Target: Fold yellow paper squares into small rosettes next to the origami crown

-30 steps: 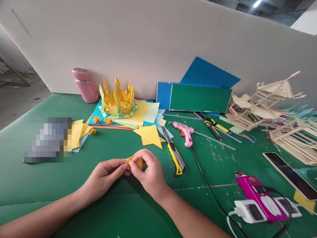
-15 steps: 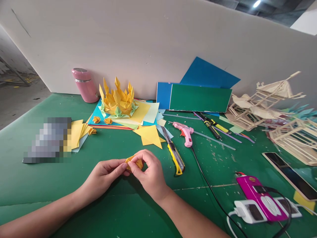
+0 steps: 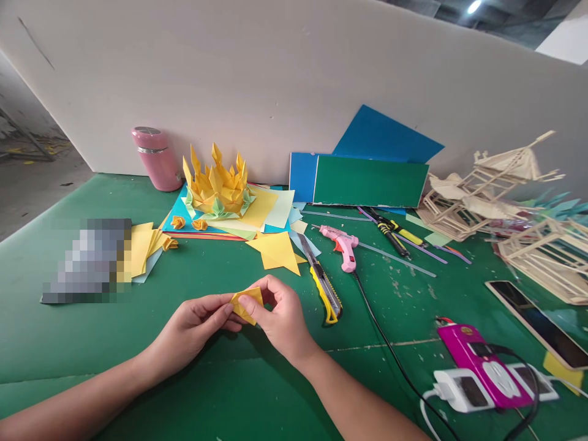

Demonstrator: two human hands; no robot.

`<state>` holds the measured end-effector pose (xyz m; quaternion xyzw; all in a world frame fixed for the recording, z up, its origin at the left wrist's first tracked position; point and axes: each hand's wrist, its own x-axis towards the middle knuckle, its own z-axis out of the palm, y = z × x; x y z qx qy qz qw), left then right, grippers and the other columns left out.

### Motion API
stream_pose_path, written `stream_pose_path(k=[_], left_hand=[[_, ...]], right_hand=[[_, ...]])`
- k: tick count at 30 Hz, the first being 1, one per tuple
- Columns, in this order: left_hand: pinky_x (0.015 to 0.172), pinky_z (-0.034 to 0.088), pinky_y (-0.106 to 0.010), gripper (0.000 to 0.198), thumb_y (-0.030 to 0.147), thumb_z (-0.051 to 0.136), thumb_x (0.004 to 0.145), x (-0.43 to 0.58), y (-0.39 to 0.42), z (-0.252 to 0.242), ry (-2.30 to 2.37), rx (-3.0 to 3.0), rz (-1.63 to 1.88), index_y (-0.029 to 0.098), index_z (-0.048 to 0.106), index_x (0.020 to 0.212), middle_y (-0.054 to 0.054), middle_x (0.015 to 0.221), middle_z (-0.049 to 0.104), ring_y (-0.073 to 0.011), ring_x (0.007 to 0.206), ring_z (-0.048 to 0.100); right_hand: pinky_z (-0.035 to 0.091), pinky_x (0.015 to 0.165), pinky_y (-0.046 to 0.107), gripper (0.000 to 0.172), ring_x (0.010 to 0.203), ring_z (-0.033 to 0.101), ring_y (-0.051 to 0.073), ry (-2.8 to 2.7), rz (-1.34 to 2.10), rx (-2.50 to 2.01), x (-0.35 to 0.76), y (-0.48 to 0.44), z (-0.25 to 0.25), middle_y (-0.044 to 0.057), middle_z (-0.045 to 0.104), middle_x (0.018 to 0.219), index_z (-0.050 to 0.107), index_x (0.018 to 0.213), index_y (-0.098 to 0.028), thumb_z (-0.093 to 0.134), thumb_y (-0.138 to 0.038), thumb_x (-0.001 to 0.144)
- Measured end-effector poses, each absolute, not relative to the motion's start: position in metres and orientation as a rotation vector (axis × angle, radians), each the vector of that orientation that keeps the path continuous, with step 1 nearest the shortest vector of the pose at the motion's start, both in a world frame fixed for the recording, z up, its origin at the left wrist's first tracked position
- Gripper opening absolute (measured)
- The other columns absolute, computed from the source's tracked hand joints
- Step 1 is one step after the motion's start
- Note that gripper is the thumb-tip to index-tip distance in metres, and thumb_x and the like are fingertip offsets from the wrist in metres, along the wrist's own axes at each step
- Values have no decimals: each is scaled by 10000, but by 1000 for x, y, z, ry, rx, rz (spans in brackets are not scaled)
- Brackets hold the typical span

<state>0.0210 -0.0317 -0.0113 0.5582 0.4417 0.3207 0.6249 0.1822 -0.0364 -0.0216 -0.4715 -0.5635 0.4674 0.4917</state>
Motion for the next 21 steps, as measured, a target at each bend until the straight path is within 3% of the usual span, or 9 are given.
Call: stream_pose_path(k=[5, 12, 16, 21], left_hand=[[724, 549, -312, 364, 401, 613, 772, 20, -31, -7, 957, 1195, 721, 161, 714, 1027, -89, 901, 762, -203, 769, 683], [625, 514, -244, 328, 457, 754, 633, 19, -31, -1, 991, 1090, 733, 148, 672, 703, -20, 666, 712, -134, 608, 642], [616, 528, -238, 382, 482, 776, 596, 22, -29, -3, 994, 957, 775, 146, 606, 662, 8, 632, 682, -126, 587, 655], [617, 534, -212, 428, 484, 809, 537, 24, -27, -3, 1022, 844, 867, 148, 569, 653, 39, 599, 661, -101, 559, 653]], right_hand=[[474, 559, 257, 199, 604, 555, 135, -1357, 1165, -1133, 183, -35, -19, -7, 581, 665, 610, 738, -188, 657, -380, 757], [479, 611, 263, 112, 668, 563, 142, -1423, 1116, -1110, 182, -38, -21, 4, 585, 727, 673, 797, -210, 671, -316, 759], [469, 565, 236, 271, 581, 507, 110, -1357, 1132, -1075, 182, -38, -24, -48, 495, 671, 572, 1023, -241, 658, -294, 771], [518, 677, 266, 211, 705, 572, 131, -1414, 977, -1006, 182, -37, -30, 3, 584, 822, 521, 976, -248, 634, -240, 798]])
